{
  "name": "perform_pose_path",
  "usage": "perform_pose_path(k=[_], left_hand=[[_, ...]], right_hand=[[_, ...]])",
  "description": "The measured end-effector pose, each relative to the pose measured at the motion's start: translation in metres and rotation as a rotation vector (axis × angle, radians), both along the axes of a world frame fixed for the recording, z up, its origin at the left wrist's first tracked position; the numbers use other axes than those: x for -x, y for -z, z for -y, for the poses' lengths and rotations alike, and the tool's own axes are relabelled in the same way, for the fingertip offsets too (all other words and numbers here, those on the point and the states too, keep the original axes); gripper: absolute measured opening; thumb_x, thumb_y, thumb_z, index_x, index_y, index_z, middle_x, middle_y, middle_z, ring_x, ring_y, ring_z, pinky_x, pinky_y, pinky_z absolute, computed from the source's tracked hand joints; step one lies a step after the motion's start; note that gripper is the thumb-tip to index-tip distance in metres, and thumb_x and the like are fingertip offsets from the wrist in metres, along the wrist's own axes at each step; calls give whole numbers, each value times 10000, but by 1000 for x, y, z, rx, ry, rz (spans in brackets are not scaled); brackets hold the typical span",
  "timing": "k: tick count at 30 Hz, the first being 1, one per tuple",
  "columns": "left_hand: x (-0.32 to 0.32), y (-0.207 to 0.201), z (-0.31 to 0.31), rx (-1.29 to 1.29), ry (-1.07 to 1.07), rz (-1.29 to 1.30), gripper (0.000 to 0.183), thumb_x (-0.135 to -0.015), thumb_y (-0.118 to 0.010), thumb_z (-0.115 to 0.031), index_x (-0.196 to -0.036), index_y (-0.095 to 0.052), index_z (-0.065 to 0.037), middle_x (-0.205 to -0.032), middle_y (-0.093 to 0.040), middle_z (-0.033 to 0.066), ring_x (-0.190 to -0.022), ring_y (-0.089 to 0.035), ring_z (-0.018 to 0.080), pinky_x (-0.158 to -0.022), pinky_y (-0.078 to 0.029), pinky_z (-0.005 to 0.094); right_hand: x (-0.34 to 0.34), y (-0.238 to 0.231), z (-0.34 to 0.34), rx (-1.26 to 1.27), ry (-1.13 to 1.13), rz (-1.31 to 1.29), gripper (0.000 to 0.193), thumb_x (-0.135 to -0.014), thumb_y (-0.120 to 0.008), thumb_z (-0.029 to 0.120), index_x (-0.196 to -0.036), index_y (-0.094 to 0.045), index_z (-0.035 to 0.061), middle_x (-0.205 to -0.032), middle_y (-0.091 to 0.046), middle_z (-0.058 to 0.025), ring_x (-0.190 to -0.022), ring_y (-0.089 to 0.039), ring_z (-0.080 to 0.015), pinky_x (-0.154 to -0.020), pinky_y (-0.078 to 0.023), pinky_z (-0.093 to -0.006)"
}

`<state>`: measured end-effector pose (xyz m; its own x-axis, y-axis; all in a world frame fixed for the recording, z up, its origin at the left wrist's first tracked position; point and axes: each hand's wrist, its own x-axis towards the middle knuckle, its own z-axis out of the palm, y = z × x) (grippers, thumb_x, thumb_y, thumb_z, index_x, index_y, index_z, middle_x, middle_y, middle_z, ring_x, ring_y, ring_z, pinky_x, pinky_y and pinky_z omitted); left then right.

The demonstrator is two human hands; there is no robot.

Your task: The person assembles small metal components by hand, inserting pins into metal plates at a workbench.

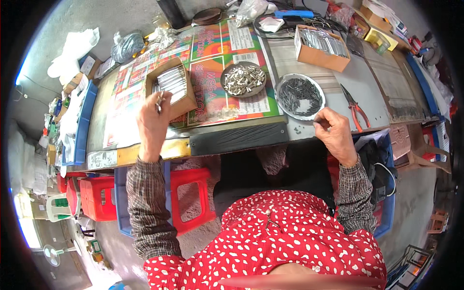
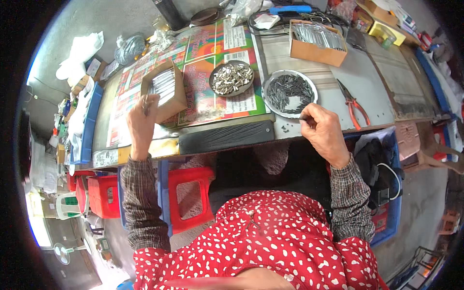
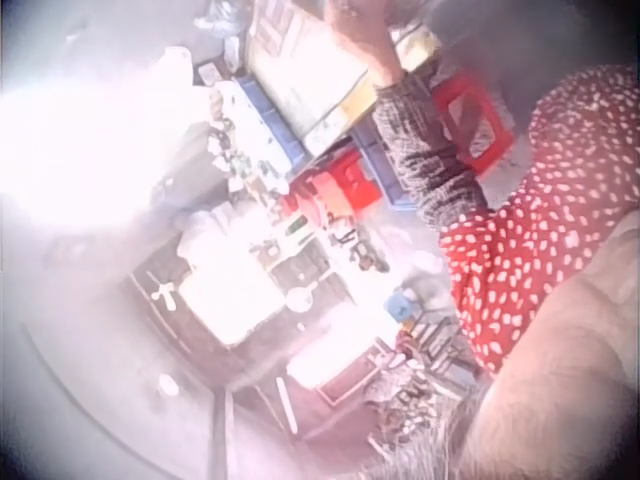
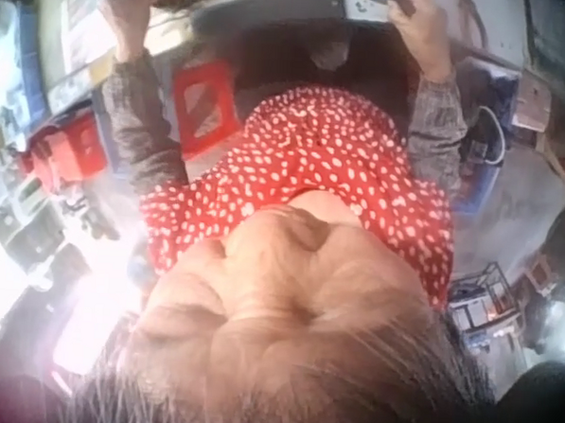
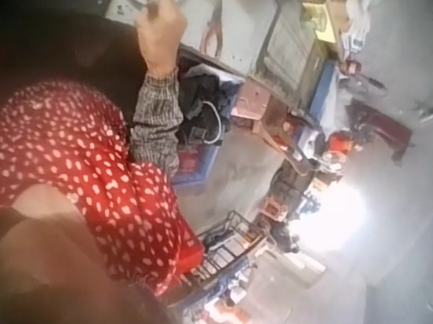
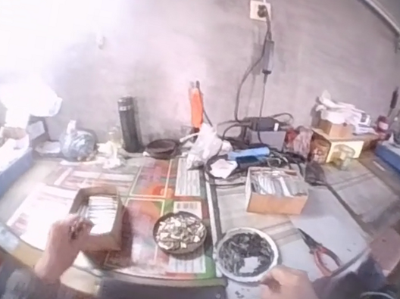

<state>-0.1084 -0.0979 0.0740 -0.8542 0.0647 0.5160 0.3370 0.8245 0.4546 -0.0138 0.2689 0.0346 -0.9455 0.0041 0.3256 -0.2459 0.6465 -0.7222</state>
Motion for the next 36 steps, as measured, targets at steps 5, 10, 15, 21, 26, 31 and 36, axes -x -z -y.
perform_pose_path(k=[5,10,15,21,26,31,36], left_hand=[[39,-2,25,292,-67,56,153,-797,-640,-177,-897,-653,-61,-742,-603,106,-688,-596,272,-603,-459,355],[65,0,35,491,6,148,149,-739,-655,-141,-854,-638,-48,-792,-588,120,-787,-596,301,-670,-475,407],[85,8,30,551,140,90,131,-713,-667,-130,-799,-645,-34,-777,-621,154,-782,-615,313,-675,-483,407],[87,7,25,580,131,273,156,-706,-666,-87,-830,-619,-6,-809,-590,152,-808,-571,318,-699,-450,398],[88,13,33,560,213,143,117,-702,-660,-86,-782,-622,-10,-797,-601,156,-785,-584,320,-696,-460,400],[85,10,31,538,165,225,119,-694,-661,-78,-790,-629,-16,-780,-608,154,-767,-592,320,-685,-468,388],[88,17,41,444,218,200,133,-689,-661,-74,-805,-635,-18,-773,-619,158,-746,-603,317,-668,-472,377]], right_hand=[[2,3,6,314,3,79,83,-766,-563,-64,-812,-540,0,-707,-515,18,-631,-487,-27,-563,-407,-184],[6,11,10,393,-49,83,121,-778,-544,-67,-873,-569,3,-730,-512,43,-637,-468,-13,-577,-389,-161],[5,5,14,500,-67,242,141,-799,-529,-57,-917,-590,-11,-748,-533,27,-642,-486,-20,-573,-399,-159],[7,5,16,699,-83,281,170,-827,-500,-55,-972,-588,-38,-789,-590,-31,-665,-560,-64,-554,-449,-176],[10,7,19,774,-114,262,186,-831,-502,-60,-1000,-580,-56,-818,-602,-59,-682,-581,-90,-570,-476,-190],[9,7,22,760,-110,214,157,-828,-549,-37,-979,-588,-53,-806,-602,-58,-663,-580,-88,-564,-481,-196],[8,8,20,757,-106,213,103,-833,-593,12,-923,-601,-37,-732,-597,-37,-614,-568,-72,-524,-460,-187]])
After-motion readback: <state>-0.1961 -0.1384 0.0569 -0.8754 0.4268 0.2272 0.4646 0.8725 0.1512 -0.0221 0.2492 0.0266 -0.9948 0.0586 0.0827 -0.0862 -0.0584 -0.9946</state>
